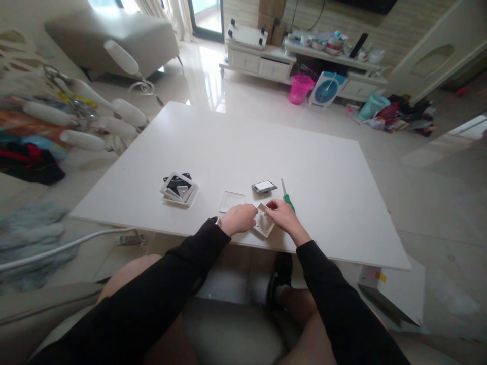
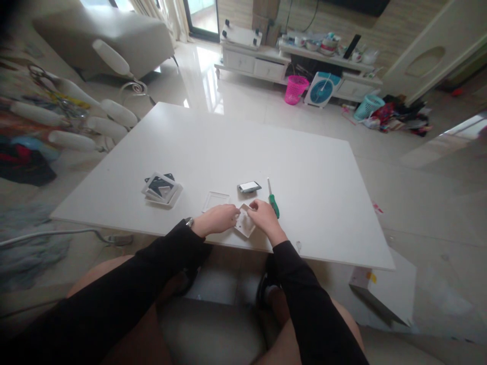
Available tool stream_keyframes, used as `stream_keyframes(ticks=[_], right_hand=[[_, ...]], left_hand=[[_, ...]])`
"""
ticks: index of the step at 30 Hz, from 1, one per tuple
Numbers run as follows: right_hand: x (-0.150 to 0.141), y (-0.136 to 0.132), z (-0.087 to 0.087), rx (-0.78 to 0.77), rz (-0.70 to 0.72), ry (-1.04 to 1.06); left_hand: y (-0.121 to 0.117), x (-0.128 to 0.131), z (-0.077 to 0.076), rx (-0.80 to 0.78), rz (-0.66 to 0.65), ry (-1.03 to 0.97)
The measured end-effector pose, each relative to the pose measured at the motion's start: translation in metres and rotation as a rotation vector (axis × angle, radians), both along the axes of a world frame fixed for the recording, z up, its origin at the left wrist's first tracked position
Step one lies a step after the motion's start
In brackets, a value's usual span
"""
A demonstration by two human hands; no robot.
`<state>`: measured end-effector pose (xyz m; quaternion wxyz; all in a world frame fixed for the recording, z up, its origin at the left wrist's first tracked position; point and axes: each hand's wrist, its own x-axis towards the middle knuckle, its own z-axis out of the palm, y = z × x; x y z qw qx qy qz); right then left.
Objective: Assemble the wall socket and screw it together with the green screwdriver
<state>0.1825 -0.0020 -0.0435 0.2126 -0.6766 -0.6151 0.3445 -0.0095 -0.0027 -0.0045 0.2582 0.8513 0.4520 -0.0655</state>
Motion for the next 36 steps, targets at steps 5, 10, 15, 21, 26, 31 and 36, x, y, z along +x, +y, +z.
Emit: stream_keyframes(ticks=[5,10,15,21,26,31,36], right_hand=[[0.003,-0.004,0.003,-0.048,0.018,0.052],[0.007,0.0,0.004,-0.124,-0.051,0.158],[0.005,0.003,0.015,-0.121,-0.163,0.406],[-0.005,0.0,0.031,-0.092,-0.317,0.842],[-0.008,-0.001,0.036,0.056,-0.313,0.792],[-0.011,-0.007,0.038,0.358,-0.186,0.637],[-0.013,-0.016,0.042,0.501,-0.068,0.474]], left_hand=[[0.005,-0.002,-0.001,0.019,-0.02,-0.109],[0.015,-0.007,-0.004,0.006,0.097,-0.193],[0.023,-0.011,0.007,-0.034,0.35,-0.392],[0.027,-0.006,0.009,-0.257,0.676,-0.772],[0.024,0.007,0.012,-0.514,0.946,-1.027],[0.021,0.013,0.014,-0.887,1.068,-1.313],[0.022,0.013,0.014,-1.058,1.113,-1.437]])
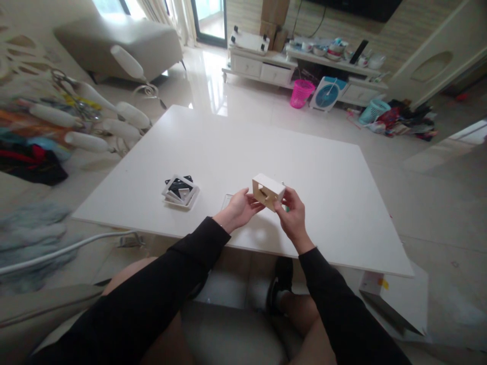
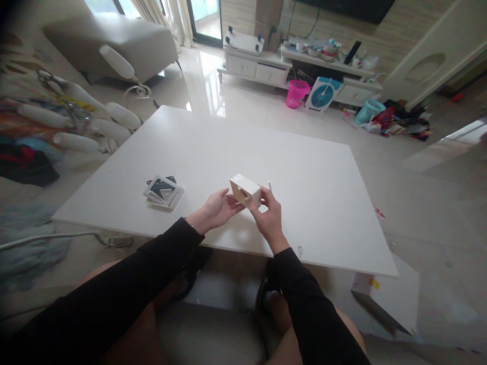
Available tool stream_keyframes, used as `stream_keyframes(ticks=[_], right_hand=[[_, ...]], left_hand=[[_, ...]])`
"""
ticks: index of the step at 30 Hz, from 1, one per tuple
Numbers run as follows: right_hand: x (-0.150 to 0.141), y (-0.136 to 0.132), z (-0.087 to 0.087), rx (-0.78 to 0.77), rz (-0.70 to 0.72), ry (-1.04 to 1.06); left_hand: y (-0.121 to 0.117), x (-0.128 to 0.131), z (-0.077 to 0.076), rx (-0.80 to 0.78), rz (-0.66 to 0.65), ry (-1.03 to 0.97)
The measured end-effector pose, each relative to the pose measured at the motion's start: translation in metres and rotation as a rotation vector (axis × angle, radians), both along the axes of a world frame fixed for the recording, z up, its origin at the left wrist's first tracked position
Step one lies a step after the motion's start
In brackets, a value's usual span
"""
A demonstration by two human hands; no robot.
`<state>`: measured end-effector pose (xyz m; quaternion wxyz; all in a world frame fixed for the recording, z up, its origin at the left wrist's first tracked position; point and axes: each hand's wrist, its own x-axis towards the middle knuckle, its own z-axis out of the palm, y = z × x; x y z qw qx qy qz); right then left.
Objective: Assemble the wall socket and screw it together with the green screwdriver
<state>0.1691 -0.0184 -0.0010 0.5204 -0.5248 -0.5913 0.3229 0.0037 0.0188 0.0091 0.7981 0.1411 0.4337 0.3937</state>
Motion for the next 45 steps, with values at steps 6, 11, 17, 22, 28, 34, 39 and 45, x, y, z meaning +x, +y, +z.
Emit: stream_keyframes(ticks=[6,11,17,22,28,34,39,45], right_hand=[[-0.001,-0.007,0.01,0.037,0.083,-0.137],[0.0,-0.008,0.01,0.095,0.109,-0.19],[0.0,-0.003,-0.001,0.1,-0.049,-0.027],[0.003,0.005,-0.004,0.072,-0.213,0.099],[0.01,0.009,-0.004,-0.097,-0.325,0.013],[0.013,0.01,-0.012,-0.289,-0.211,-0.12],[0.009,0.009,-0.014,-0.425,-0.148,-0.271],[0.008,0.008,-0.017,-0.555,-0.065,-0.514]], left_hand=[[0.0,0.0,0.003,0.053,-0.001,0.122],[0.001,0.0,0.001,0.03,0.058,0.097],[0.003,0.002,0.001,-0.12,0.136,-0.067],[0.007,-0.001,0.007,-0.031,0.22,0.038],[0.018,-0.017,0.018,0.105,0.306,0.146],[0.018,-0.023,0.022,0.158,0.276,0.2],[0.017,-0.02,0.023,0.204,0.165,0.254],[0.02,-0.023,0.018,0.347,-0.069,0.444]])
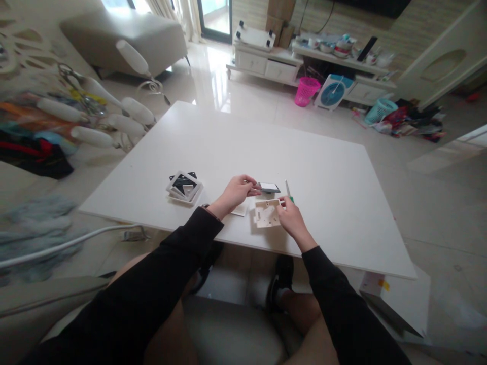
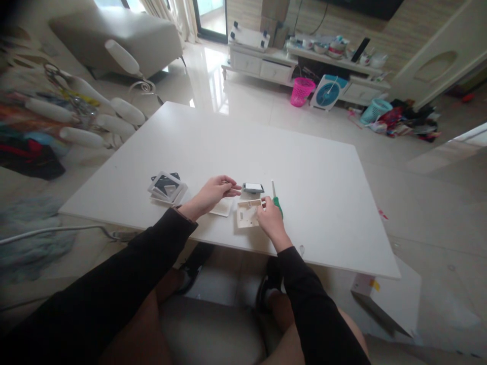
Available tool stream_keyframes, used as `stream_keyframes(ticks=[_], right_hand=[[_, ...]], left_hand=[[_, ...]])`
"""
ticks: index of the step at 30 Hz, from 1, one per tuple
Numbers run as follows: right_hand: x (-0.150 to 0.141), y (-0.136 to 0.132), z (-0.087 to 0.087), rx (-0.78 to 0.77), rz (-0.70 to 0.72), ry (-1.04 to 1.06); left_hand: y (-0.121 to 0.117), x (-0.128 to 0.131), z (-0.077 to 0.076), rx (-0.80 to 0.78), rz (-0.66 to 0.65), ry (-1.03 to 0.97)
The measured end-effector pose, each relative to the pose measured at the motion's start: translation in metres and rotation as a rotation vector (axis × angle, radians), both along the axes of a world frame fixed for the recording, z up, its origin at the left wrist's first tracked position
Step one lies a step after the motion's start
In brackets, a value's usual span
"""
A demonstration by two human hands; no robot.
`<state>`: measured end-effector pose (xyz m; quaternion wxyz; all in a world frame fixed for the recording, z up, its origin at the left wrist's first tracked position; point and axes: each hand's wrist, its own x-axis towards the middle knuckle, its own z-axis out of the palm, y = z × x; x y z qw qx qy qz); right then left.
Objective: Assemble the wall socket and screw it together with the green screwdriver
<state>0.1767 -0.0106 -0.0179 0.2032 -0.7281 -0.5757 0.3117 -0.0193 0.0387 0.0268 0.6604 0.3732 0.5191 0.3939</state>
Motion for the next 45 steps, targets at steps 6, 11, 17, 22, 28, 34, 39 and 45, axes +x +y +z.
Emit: stream_keyframes(ticks=[6,11,17,22,28,34,39,45], right_hand=[[0.005,0.001,-0.008,-0.021,0.051,-0.104],[0.006,0.002,-0.01,-0.056,0.073,-0.151],[0.007,0.002,-0.011,-0.093,0.079,-0.195],[0.009,0.002,-0.017,-0.085,0.097,-0.223],[0.008,0.002,-0.022,-0.103,0.156,-0.26],[0.007,0.001,-0.026,-0.047,0.212,-0.299],[0.006,0.001,-0.025,-0.089,0.239,-0.329],[0.002,-0.001,-0.02,-0.134,0.265,-0.345]], left_hand=[[-0.003,-0.007,-0.01,0.194,-0.454,0.477],[-0.005,-0.011,-0.014,0.332,-0.55,0.757],[-0.006,-0.016,-0.014,0.409,-0.647,1.037],[-0.003,-0.024,-0.018,0.371,-0.722,1.092],[0.003,-0.035,-0.03,0.371,-0.697,1.164],[0.008,-0.037,-0.043,0.404,-0.694,1.196],[0.011,-0.034,-0.056,0.44,-0.688,1.212],[0.013,-0.035,-0.058,0.435,-0.674,1.221]])
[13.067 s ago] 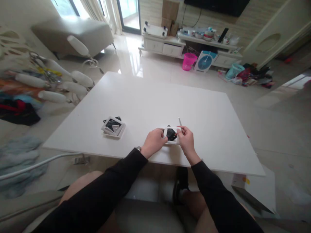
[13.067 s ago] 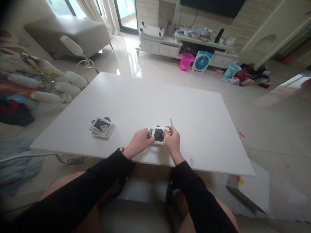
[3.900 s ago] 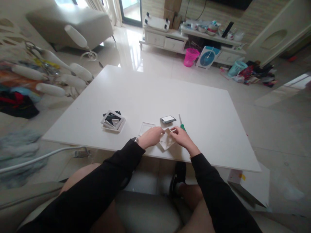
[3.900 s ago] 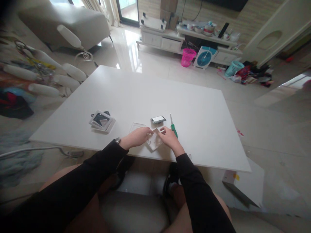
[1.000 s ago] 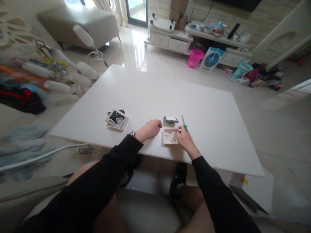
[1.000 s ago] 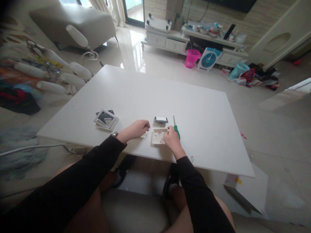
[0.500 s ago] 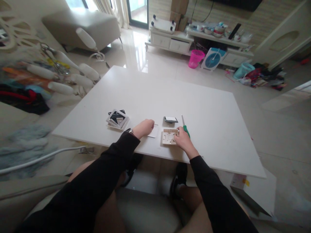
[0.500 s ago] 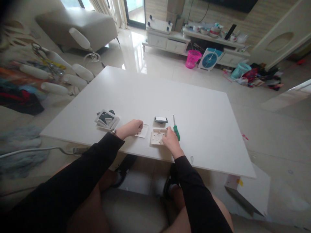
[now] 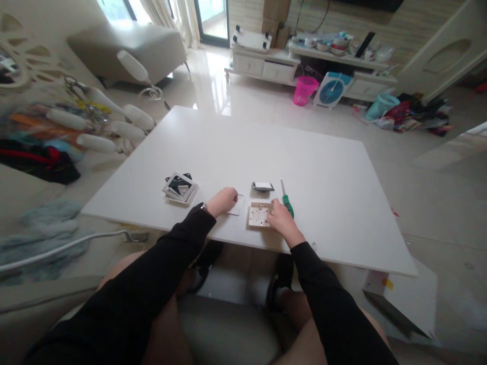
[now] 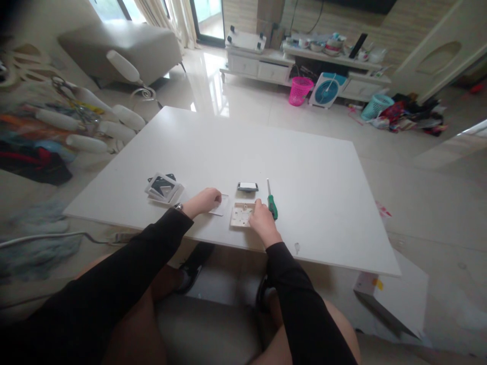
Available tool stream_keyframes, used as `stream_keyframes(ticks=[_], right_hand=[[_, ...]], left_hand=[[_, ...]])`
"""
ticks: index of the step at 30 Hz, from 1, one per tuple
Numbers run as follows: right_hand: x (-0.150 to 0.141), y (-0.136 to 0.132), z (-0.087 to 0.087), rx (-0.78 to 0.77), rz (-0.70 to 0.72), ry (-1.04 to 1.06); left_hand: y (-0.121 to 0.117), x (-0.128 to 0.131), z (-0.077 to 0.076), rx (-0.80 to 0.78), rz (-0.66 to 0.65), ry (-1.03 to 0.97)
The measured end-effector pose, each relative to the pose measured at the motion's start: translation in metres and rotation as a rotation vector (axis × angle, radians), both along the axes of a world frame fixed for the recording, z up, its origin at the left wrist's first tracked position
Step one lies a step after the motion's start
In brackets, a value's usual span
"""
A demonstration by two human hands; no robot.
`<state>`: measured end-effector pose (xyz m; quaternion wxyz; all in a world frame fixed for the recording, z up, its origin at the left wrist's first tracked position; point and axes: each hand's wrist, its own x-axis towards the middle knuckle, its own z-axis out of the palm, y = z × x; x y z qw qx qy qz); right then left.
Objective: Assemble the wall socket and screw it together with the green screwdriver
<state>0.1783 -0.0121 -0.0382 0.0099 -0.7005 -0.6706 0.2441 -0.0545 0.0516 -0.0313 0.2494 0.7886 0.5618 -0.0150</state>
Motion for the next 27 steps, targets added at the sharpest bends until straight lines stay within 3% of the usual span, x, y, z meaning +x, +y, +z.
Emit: stream_keyframes(ticks=[15,21,27], right_hand=[[-0.003,0.002,-0.006,0.001,-0.02,0.031],[-0.003,0.008,-0.003,0.181,-0.201,0.208],[-0.003,0.018,-0.01,0.125,-0.447,0.538]], left_hand=[[0.0,-0.008,0.0,-0.012,0.015,0.032],[0.0,-0.016,0.006,0.028,-0.025,0.032],[-0.009,-0.01,0.022,0.024,-0.044,-0.014]])
